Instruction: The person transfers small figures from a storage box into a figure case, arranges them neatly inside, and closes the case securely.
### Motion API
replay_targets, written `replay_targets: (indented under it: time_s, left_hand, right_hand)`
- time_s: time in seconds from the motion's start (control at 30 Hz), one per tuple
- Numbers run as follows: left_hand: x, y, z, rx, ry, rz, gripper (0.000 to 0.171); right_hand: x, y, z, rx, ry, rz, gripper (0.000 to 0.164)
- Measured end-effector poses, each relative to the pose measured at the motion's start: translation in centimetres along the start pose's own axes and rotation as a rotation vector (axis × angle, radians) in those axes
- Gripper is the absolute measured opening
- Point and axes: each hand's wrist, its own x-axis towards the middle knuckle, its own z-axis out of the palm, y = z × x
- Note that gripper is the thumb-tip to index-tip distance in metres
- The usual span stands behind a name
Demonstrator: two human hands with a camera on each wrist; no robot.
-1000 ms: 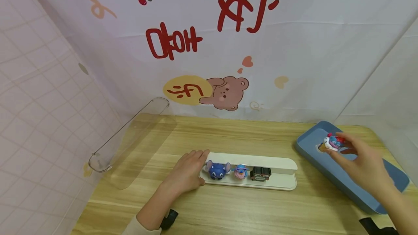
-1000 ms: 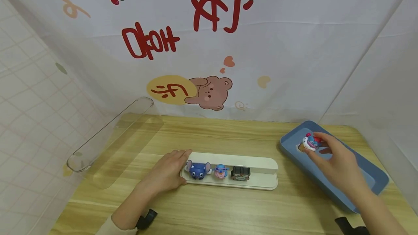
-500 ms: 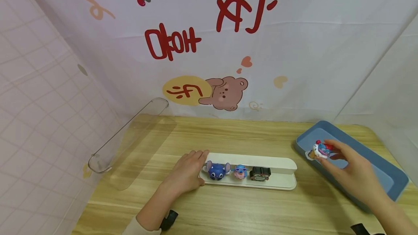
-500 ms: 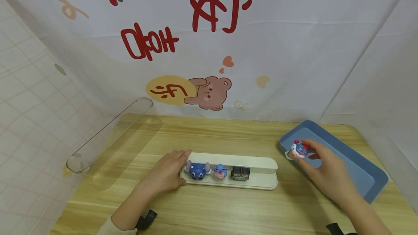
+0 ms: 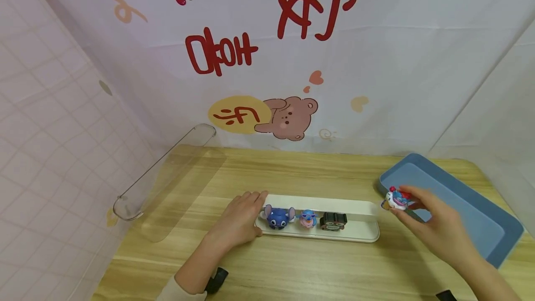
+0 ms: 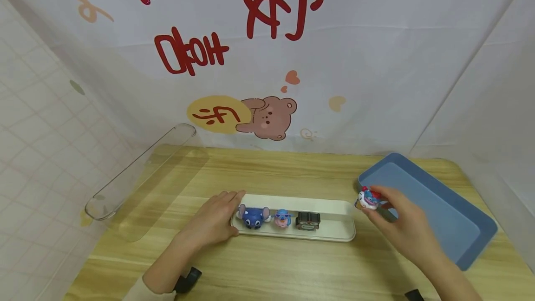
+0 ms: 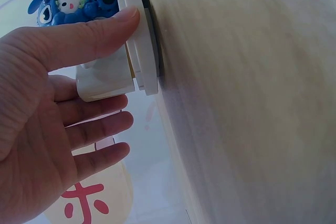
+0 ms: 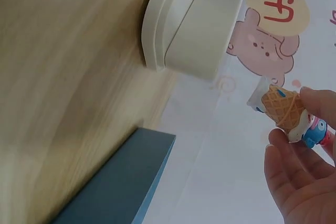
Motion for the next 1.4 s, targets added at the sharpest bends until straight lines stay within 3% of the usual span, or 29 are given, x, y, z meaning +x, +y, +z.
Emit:
replay_targets:
  time_s: [0.3, 0.53, 1.2, 1.4]
  left_hand:
    - [0.0, 0.0, 0.0, 0.007, 0.001, 0.000, 0.096]
    - [0.0, 0.1, -0.1, 0.009, 0.006, 0.000, 0.096]
    - [0.1, 0.0, -0.1, 0.013, 0.005, 0.003, 0.097]
    - [0.0, 0.1, -0.1, 0.008, 0.004, 0.000, 0.097]
  right_hand:
    - [-0.3, -1.0, 0.6, 0.040, -0.037, 0.016, 0.055]
    - [-0.5, -1.4, 1.4, 0.042, -0.041, -0.002, 0.067]
    - [-1.2, -1.8, 3.3, 0.090, -0.136, -0.023, 0.056]
    - [-1.4, -1.9, 3.9, 0.055, -0.126, -0.041, 0.060]
